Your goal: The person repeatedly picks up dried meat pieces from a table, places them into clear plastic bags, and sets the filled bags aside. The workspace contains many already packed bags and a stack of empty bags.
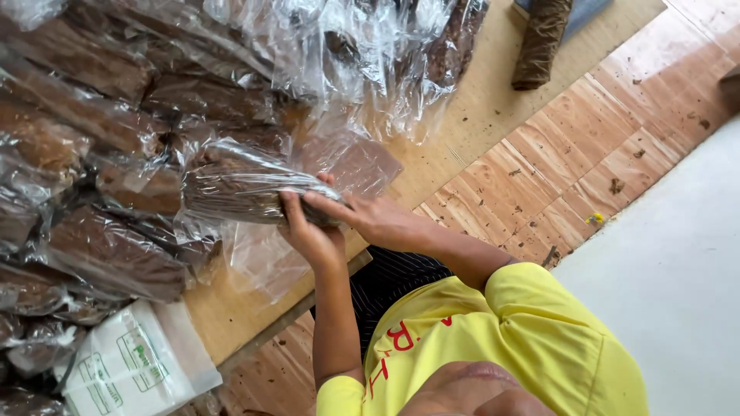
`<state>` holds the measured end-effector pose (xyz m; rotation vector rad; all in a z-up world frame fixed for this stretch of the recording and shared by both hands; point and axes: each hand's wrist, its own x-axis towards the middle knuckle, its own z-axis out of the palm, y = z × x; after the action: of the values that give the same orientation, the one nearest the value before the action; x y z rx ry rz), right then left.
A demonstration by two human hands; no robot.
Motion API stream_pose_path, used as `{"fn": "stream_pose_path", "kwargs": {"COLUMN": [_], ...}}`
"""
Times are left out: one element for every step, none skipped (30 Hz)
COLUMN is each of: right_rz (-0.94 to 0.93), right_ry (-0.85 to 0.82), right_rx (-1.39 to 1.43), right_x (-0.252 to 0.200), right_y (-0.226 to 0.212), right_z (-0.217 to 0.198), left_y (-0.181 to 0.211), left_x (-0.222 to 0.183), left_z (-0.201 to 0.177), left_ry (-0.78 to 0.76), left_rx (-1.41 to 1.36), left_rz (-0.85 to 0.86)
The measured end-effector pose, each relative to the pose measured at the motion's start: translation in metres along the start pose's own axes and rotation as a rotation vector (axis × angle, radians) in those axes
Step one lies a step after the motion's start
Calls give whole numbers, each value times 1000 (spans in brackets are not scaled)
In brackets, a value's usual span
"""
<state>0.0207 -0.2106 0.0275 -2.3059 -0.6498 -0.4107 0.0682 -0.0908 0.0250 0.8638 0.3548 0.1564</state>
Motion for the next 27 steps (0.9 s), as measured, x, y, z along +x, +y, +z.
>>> {"fn": "stream_pose_path", "kwargs": {"right_rz": [-6, -14, -10, -47, -83, -85, -88, -93, -98, -117, -135, -139, -76, -15, -20, -30, -40, -63, -23, 22, 4, 68, 132, 120, 148, 181, 172], "right_ry": [-42, -86, -82, -106, -130, -129, -153, -179, -180, -144, -107, -107, -78, -51, -54, 52, 157, 144, 216, 290, 279, 369, 458, 448, 485, 524, 518], "right_rx": [81, 161, 159, 179, 199, 199, 233, 266, 266, 313, 359, 359, 481, 605, 606, 635, 663, 656, 632, 615, 615, 567, 518, 522, 510, 498, 502], "right_x": [2, 3, -5, -12, -19, -23, -27, -30, -29, -29, -29, -33, -38, -42, -43, -41, -39, -39, -39, -41, -38, -37, -36, -40, -43, -47, -47], "right_y": [-3, -6, 2, 10, 18, 23, 28, 33, 33, 33, 33, 38, 44, 49, 48, 49, 48, 48, 47, 45, 41, 36, 31, 37, 44, 50, 51], "right_z": [-6, -12, -4, 3, 11, 9, 8, 7, 1, -6, -12, -12, -11, -11, -14, -19, -24, -30, -36, -40, -46, -50, -53, -58, -62, -66, -69], "left_y": [1, 3, 15, 26, 38, 44, 51, 57, 55, 52, 50, 55, 61, 67, 49, 31, 14, 8, 2, -3, -2, -2, -2, -6, -10, -14, -16], "left_x": [3, 6, 4, 3, 2, 4, 6, 9, 13, 18, 22, 18, 15, 11, 17, 25, 32, 28, 24, 18, 14, 9, 4, 2, -1, -3, 2], "left_z": [-2, -4, -1, 2, 5, 10, 14, 18, 10, 2, -5, 3, 11, 19, 2, -14, -29, -29, -28, -30, -28, -27, -27, -32, -37, -42, -45], "left_ry": [27, 57, 53, 86, 120, 119, 148, 178, 178, 175, 171, 170, 153, 139, 141, 60, -18, -16, -5, 11, 18, -34, -83, -72, -124, -178, -169], "left_rx": [-21, -43, -41, -67, -92, -92, -171, -252, -254, -271, -288, -290, -240, -190, -193, -124, -54, -75, -14, 56, 43, 238, 436, 430, 533, 639, 636], "left_rz": [-65, -129, -132, -221, -311, -309, -251, -191, -187, -156, -125, -122, -97, -69, -63, 56, 176, 193, 238, 279, 294, 403, 508, 518, 547, 571, 578]}}
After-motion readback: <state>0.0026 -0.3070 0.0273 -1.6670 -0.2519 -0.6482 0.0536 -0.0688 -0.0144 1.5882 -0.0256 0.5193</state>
